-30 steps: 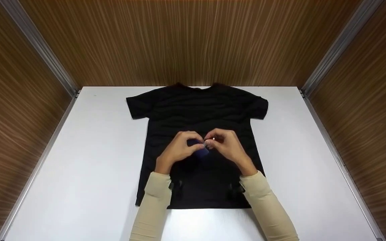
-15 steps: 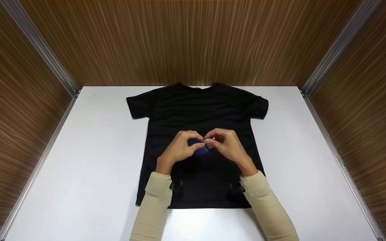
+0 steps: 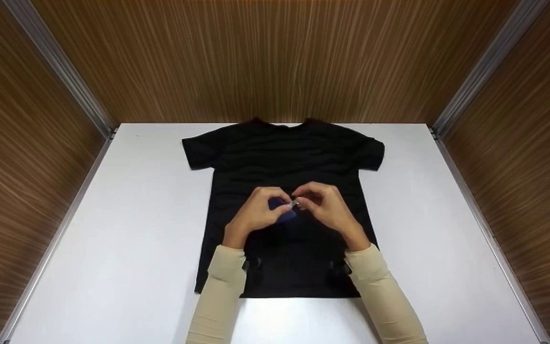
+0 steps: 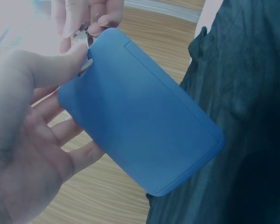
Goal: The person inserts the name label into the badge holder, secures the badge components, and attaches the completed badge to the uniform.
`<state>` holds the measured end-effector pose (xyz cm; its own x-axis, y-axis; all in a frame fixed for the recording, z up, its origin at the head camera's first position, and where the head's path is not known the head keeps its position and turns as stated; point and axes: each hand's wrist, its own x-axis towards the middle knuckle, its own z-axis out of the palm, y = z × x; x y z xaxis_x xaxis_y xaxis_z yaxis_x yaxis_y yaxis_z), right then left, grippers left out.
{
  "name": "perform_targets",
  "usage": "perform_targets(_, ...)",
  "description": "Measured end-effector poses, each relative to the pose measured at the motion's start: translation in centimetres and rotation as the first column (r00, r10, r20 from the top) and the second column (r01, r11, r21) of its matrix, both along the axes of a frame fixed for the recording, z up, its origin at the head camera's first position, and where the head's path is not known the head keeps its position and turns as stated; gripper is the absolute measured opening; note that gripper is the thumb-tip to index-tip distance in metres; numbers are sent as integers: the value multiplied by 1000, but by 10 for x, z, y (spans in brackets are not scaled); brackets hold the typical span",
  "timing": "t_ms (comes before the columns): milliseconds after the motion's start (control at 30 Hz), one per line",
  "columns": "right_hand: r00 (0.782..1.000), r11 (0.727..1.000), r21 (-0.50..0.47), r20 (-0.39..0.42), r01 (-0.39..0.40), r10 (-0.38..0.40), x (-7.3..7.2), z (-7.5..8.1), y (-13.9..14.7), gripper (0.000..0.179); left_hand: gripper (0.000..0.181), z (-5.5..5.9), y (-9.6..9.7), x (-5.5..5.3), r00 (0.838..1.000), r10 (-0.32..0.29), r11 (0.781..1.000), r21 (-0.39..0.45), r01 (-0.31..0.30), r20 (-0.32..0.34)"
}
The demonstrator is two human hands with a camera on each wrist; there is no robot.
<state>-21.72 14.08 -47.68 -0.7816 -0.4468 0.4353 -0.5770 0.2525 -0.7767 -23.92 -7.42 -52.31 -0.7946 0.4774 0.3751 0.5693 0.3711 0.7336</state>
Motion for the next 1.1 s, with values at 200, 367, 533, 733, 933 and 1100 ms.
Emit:
perform_targets(200, 999, 1000, 0, -21, 26, -26, 1, 0, 0, 9, 9, 0, 1, -1, 1000, -4, 1000, -9, 4, 3)
perform_targets(367, 999, 1000, 3, -34, 29, -29, 1, 0, 0, 9, 11, -1, 1, -1, 1000, -2, 1000, -8, 2, 31)
perform_targets(533, 999, 1000, 0, -47, 27, -27, 0, 0, 0, 9, 12, -1, -1, -1, 999, -13, 1000, 13, 13, 33)
perform_targets(733, 998, 1000, -4, -52, 24, -24, 0, 0, -1, 9, 12, -2, -2, -2, 999, -22, 999, 25, 22, 22)
perform_targets(933, 1000, 1000, 6, -25, 10, -10, 1, 1, -1, 11, 10, 0, -2, -1, 1000, -11, 1000, 25, 11, 27)
perform_targets(1100, 1000, 1000, 19, 7, 3, -3, 2, 3, -1, 13, 8, 2, -2, 0, 999, 11, 1000, -1, -11, 33)
